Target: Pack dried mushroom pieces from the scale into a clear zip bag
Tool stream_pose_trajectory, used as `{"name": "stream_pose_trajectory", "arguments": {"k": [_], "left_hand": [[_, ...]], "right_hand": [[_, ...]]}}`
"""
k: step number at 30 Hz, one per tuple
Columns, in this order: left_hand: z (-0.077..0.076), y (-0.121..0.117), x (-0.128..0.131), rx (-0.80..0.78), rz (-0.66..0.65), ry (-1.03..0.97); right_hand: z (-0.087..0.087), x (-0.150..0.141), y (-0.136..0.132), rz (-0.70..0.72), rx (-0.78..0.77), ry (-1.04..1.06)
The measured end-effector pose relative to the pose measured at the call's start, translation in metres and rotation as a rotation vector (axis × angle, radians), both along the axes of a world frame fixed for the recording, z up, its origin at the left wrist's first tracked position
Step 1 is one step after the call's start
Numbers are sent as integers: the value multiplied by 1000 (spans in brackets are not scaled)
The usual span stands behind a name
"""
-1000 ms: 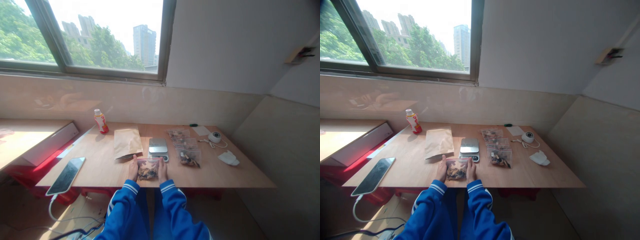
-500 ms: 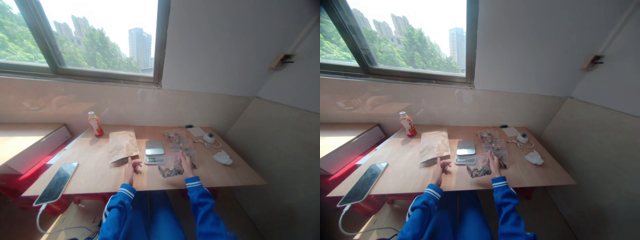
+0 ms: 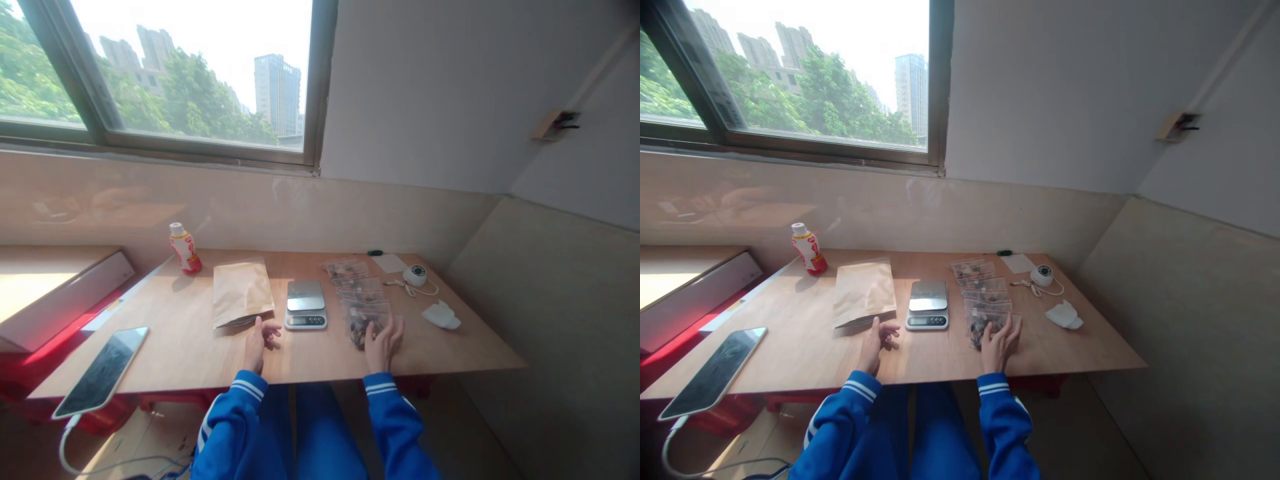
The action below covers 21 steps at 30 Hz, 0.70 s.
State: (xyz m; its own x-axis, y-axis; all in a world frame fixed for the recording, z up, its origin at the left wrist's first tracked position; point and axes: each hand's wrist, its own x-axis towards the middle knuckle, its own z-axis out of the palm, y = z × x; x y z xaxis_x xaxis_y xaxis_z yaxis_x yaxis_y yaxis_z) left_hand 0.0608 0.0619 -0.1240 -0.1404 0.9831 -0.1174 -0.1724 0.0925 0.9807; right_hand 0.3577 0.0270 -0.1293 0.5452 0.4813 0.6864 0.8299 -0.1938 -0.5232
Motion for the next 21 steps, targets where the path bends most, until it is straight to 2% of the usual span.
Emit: {"name": "stream_pose_trajectory", "arguments": {"k": [3,6,9,12,14,17,21], "left_hand": [[0,0,1,-2,-10,-17],[1,-1,2,-1,-14,-19],[1,0,1,-3,-15,-17],[1,0,1,3,-22,-21],[0,0,1,8,-16,-19],[1,-1,2,14,-11,-7],[1,-2,3,16,-17,-3]], "right_hand": [[-21,-18,7,38,-167,-19],[-36,-20,25,29,-263,-18],[-41,-12,49,66,-281,-22],[-39,-4,67,123,-306,-15],[-37,-3,72,144,-303,-21],[-34,-5,70,120,-198,-39],[-39,-2,62,109,-125,-24]]}}
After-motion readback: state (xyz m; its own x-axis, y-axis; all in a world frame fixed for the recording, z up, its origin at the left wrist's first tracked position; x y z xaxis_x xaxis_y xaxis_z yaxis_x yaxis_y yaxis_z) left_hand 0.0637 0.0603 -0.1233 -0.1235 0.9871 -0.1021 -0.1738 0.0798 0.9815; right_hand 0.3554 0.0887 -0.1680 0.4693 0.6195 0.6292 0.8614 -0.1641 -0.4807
